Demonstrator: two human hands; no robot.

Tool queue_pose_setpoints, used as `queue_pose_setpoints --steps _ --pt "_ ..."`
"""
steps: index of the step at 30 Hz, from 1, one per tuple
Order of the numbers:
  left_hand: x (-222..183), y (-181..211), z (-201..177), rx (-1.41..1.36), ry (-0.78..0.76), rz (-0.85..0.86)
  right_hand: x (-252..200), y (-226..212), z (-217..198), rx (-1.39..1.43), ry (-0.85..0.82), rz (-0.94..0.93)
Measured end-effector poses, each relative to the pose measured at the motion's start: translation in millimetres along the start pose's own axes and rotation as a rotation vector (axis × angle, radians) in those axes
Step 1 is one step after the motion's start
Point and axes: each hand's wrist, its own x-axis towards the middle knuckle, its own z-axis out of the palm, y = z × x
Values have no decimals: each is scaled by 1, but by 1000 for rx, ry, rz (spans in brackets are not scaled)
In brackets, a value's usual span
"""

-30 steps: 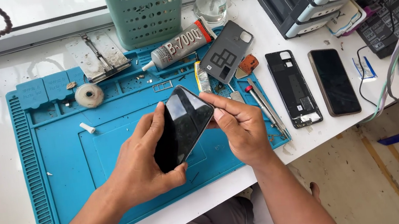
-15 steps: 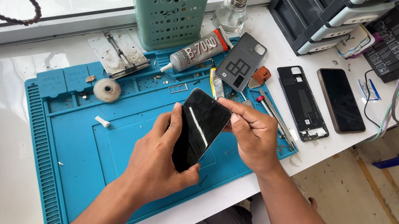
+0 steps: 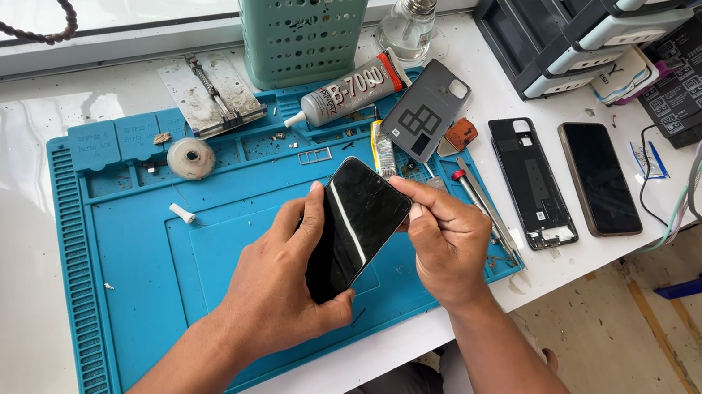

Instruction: Disassembling a mobile phone by prying off the screen and removing internal components using specialized tools

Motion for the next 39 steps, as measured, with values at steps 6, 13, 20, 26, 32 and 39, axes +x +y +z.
queue_pose_setpoints --steps 6,13,20,26,32,39 --pt "1 1 0 -6 4 -2 1 1 2 -8 8 -38" --pt "1 1 -1 -19 -3 -23 10 -21 10 81 -38 93" --pt "3 1 -3 19 -67 -45 22 -30 6 432 -176 378" --pt "3 1 -4 33 -108 -20 29 -33 -9 466 -278 495" --pt "2 5 -6 78 -138 15 32 -60 -10 490 -433 545" --pt "0 5 -3 82 -133 43 26 -44 -25 505 -450 545"
